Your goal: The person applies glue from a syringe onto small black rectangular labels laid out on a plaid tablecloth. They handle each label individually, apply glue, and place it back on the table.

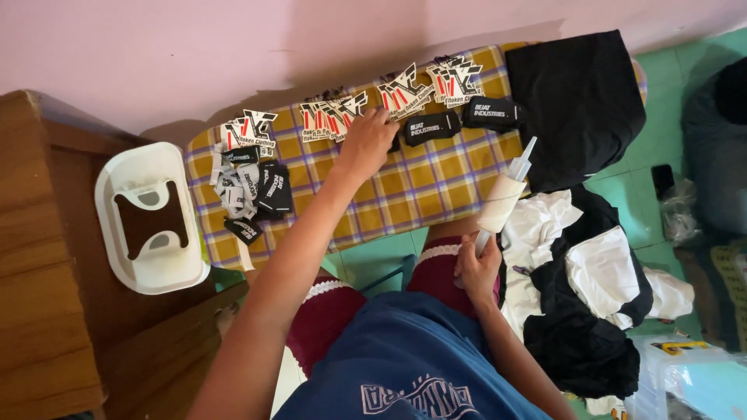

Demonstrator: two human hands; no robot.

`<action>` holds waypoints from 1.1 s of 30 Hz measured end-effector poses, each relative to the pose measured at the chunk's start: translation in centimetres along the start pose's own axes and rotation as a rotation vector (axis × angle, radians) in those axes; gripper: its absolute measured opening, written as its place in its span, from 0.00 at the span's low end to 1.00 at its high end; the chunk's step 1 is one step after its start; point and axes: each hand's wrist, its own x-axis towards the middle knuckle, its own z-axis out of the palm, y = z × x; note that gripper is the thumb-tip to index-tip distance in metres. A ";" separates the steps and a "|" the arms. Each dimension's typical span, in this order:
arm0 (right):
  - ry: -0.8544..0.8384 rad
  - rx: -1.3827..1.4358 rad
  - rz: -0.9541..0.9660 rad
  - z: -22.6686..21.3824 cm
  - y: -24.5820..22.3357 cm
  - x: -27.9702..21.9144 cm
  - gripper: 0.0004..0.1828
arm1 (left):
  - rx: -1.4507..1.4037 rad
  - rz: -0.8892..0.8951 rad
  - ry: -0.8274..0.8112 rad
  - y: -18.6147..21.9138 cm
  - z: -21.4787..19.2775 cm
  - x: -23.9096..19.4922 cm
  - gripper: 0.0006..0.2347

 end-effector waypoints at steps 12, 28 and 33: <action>0.010 -0.031 0.041 -0.2 0.0 0.0 0.13 | 0.093 0.058 0.025 1.0 -1.9 -0.1 0.13; 0.014 -0.007 0.027 0.2 -1.0 -0.2 0.13 | 0.134 0.089 0.033 1.2 -2.7 0.7 0.13; -0.013 -0.012 0.044 0.2 -1.4 -0.3 0.14 | 0.137 0.139 -0.046 1.0 -3.1 0.6 0.17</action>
